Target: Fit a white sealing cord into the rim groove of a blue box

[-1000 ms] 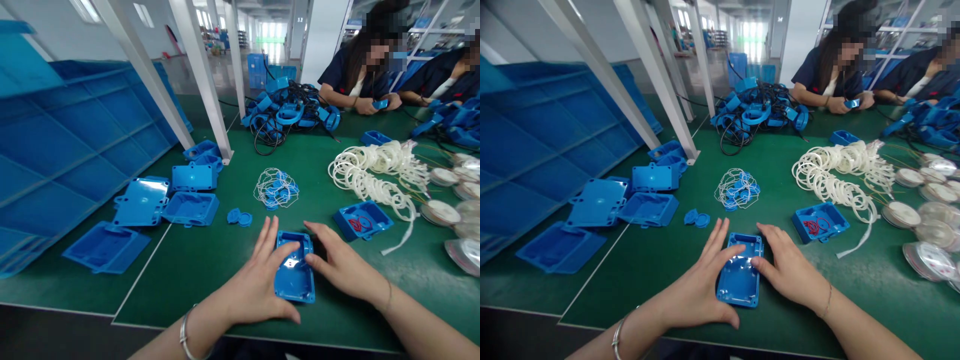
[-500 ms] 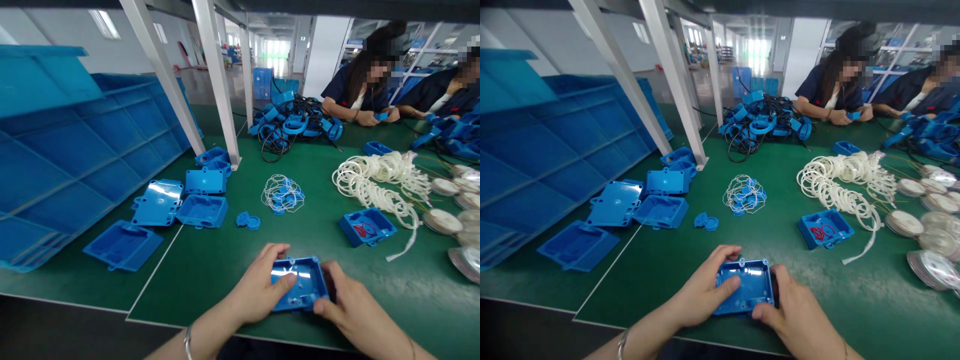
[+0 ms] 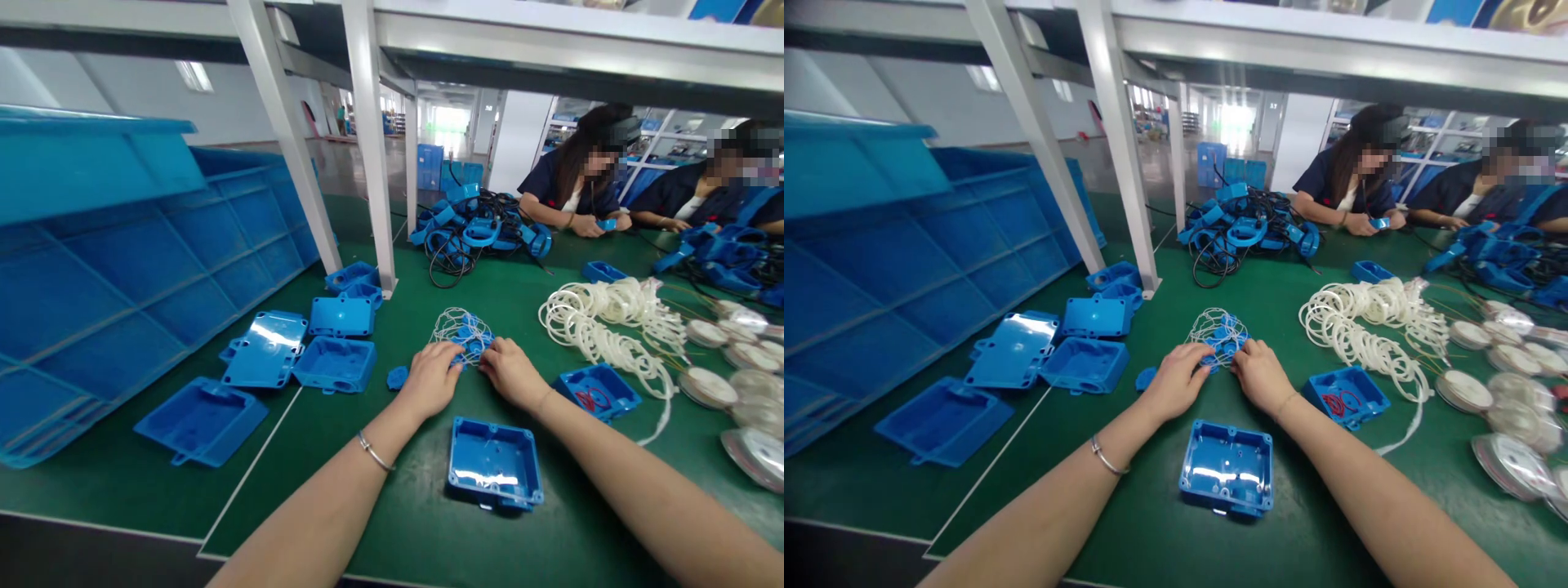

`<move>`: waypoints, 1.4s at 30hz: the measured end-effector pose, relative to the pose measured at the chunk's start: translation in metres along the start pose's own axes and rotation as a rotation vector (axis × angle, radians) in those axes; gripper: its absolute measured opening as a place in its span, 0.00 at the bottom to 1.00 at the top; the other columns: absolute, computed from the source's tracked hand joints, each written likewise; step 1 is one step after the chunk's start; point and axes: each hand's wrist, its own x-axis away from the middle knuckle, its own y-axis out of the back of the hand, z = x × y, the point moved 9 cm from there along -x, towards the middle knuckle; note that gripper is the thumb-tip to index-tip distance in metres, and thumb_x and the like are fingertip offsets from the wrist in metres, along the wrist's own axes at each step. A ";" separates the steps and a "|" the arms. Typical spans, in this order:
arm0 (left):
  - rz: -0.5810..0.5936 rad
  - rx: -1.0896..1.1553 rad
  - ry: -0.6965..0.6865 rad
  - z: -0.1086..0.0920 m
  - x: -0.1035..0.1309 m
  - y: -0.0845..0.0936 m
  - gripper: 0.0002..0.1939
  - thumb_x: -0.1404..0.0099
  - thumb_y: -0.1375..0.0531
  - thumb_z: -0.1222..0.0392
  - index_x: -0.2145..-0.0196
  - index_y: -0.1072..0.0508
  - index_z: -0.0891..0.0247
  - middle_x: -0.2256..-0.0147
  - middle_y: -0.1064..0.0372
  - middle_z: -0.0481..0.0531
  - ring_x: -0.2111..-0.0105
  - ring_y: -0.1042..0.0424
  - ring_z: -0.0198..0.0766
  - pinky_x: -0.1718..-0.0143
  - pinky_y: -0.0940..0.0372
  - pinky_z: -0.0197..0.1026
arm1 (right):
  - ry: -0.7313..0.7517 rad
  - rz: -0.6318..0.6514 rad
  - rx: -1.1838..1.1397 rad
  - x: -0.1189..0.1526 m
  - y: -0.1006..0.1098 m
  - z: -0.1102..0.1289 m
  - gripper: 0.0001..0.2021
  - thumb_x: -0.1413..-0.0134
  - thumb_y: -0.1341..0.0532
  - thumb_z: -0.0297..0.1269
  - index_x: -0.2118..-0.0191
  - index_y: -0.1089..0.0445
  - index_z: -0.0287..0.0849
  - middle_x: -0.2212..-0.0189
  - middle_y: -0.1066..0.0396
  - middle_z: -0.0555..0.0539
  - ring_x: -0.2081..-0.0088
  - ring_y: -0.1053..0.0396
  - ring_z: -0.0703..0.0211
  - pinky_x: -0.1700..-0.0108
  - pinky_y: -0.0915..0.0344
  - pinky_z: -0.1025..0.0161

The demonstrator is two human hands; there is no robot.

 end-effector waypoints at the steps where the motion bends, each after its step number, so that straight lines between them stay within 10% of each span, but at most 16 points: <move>1: 0.012 -0.026 -0.021 0.001 0.004 -0.002 0.14 0.38 0.45 0.63 0.53 0.33 0.58 0.50 0.35 0.53 0.47 0.40 0.46 0.43 0.48 0.56 | 0.008 -0.012 0.004 -0.003 0.005 0.000 0.06 0.45 0.45 0.31 0.67 0.31 0.40 0.65 0.34 0.41 0.60 0.38 0.51 0.55 0.40 0.55; 7: -0.018 -0.149 -0.058 0.004 0.015 0.000 0.13 0.39 0.43 0.64 0.55 0.32 0.58 0.50 0.34 0.54 0.46 0.41 0.48 0.40 0.75 0.64 | -0.028 -0.162 -0.043 -0.025 0.076 -0.008 0.08 0.41 0.51 0.34 0.66 0.37 0.40 0.69 0.34 0.44 0.65 0.37 0.56 0.60 0.39 0.60; 14: -0.175 -0.080 0.052 0.018 0.014 0.023 0.09 0.41 0.42 0.65 0.61 0.30 0.60 0.58 0.30 0.55 0.53 0.36 0.51 0.41 0.76 0.66 | -0.092 -0.318 -0.065 -0.039 0.147 -0.006 0.07 0.39 0.53 0.38 0.65 0.41 0.43 0.69 0.31 0.47 0.70 0.35 0.60 0.66 0.42 0.64; 22: -0.366 0.455 0.224 0.055 0.005 0.038 0.08 0.36 0.44 0.56 0.67 0.33 0.64 0.71 0.33 0.49 0.67 0.32 0.40 0.58 0.37 0.50 | -0.016 -0.157 -0.113 -0.035 0.114 0.011 0.06 0.42 0.49 0.37 0.67 0.39 0.43 0.75 0.33 0.51 0.74 0.36 0.61 0.71 0.44 0.65; 33: -0.685 1.141 0.376 0.097 0.008 0.073 0.11 0.33 0.46 0.53 0.62 0.36 0.66 0.76 0.44 0.42 0.84 0.48 0.25 0.84 0.47 0.30 | -0.116 -0.456 -0.364 -0.032 0.136 -0.021 0.12 0.37 0.57 0.44 0.60 0.45 0.43 0.67 0.31 0.45 0.65 0.31 0.59 0.62 0.34 0.60; 42: -0.802 1.172 0.421 0.112 0.010 0.055 0.13 0.33 0.46 0.53 0.58 0.36 0.66 0.72 0.38 0.46 0.78 0.37 0.30 0.76 0.36 0.36 | -0.077 -0.032 -0.366 -0.041 0.026 -0.005 0.12 0.40 0.51 0.36 0.53 0.40 0.42 0.63 0.29 0.46 0.69 0.29 0.63 0.69 0.33 0.64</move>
